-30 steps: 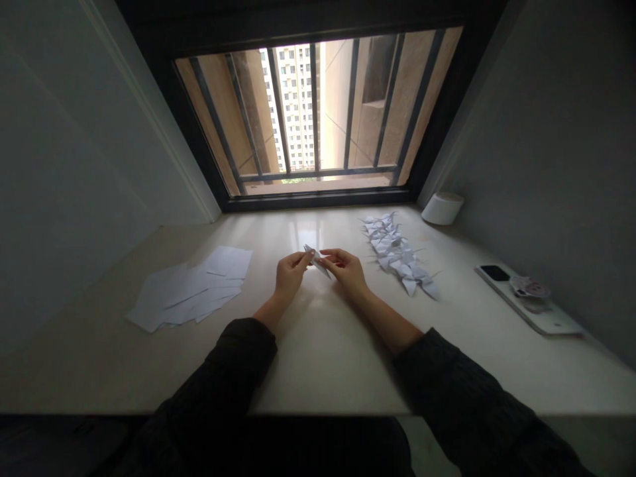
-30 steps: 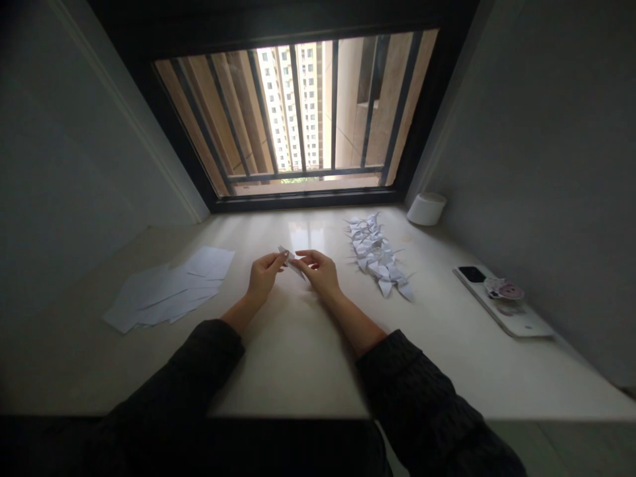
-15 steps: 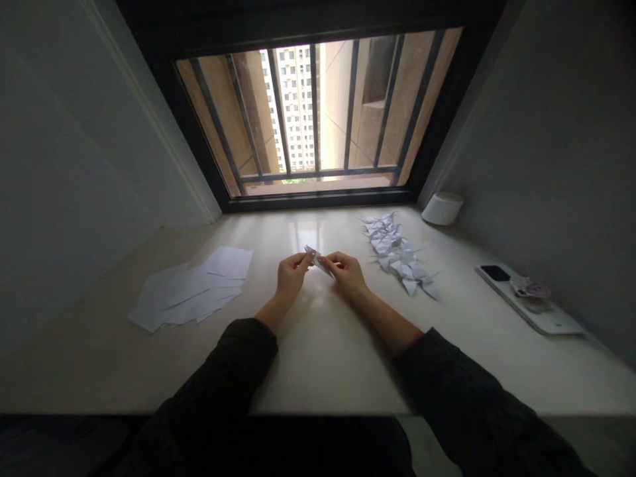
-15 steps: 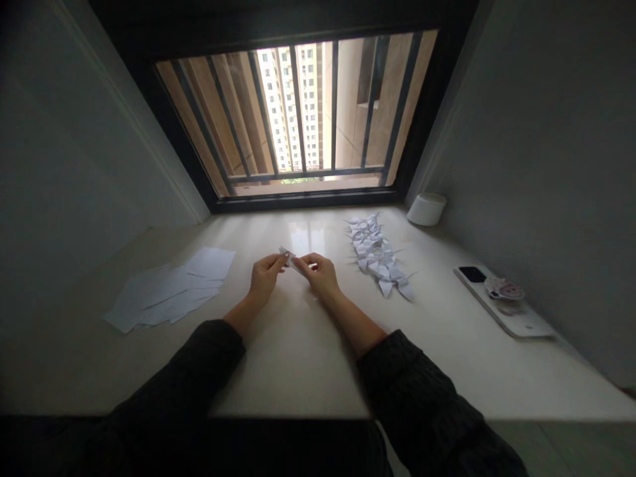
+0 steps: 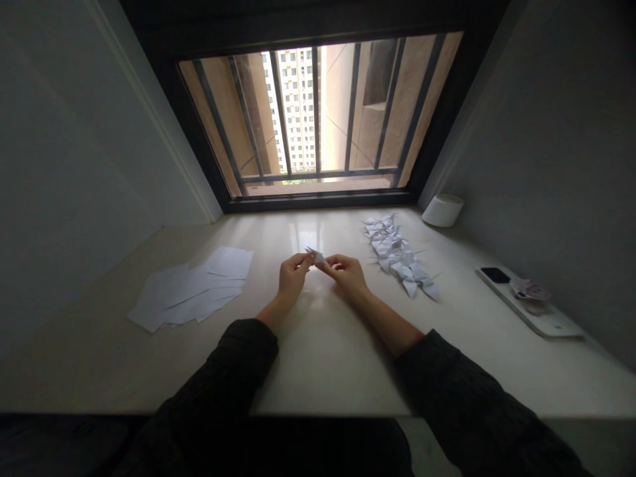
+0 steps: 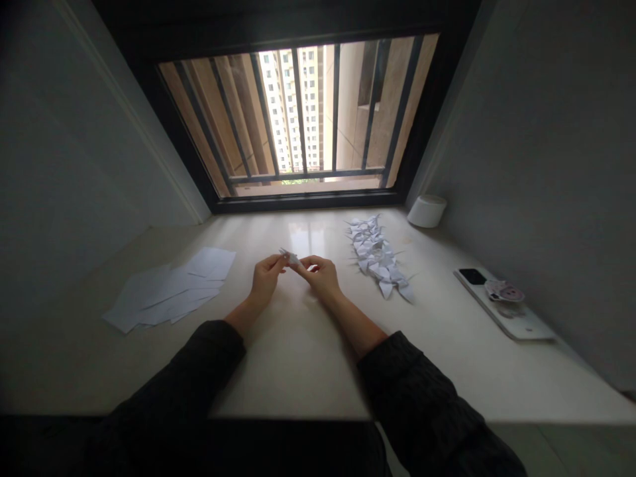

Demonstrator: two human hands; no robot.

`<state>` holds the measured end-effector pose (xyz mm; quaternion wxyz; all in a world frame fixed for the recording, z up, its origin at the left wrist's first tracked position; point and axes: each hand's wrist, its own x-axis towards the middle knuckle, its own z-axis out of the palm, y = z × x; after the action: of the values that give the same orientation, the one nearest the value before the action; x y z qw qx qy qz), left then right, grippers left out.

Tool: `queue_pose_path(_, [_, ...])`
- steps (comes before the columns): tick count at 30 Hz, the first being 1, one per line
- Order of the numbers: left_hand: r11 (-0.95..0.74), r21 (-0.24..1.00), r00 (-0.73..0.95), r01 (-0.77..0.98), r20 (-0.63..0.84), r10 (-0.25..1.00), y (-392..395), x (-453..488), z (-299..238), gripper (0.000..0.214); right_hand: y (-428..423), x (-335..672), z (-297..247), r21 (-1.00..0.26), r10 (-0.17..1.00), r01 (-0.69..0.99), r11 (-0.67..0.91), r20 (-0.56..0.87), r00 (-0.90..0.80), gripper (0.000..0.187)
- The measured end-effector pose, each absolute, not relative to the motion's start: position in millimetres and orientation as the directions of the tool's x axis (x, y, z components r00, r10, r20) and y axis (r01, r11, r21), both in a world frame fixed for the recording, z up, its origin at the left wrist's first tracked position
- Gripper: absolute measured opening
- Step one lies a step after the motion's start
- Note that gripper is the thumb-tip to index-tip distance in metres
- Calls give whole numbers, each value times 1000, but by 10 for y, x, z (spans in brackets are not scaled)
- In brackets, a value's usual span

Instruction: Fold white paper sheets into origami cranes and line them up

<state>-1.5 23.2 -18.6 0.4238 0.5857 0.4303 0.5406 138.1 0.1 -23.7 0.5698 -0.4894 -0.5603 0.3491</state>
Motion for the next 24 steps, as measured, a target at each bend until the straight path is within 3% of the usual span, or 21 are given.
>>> queue_pose_path(8, [-55,998,130,-12,56,990,252,-19,-177,43,-16,1386,-222,-876,842,232,423,475,257,22])
queue_pose_path(13, [34,998,129,-53,-26,991,247,-32,-135,53,-46,1454,-199,-680,717,491,545,681,148,12])
queue_pose_path(18, [0,998,112,-63,7,994,252,-40,-132,45,-50,1474,-176,-499,649,561,660,756,-91,19])
queue_pose_path(24, [-101,995,150,11,98,984,252,-56,-148,38,-11,1478,-226,-568,710,527,632,697,-101,21])
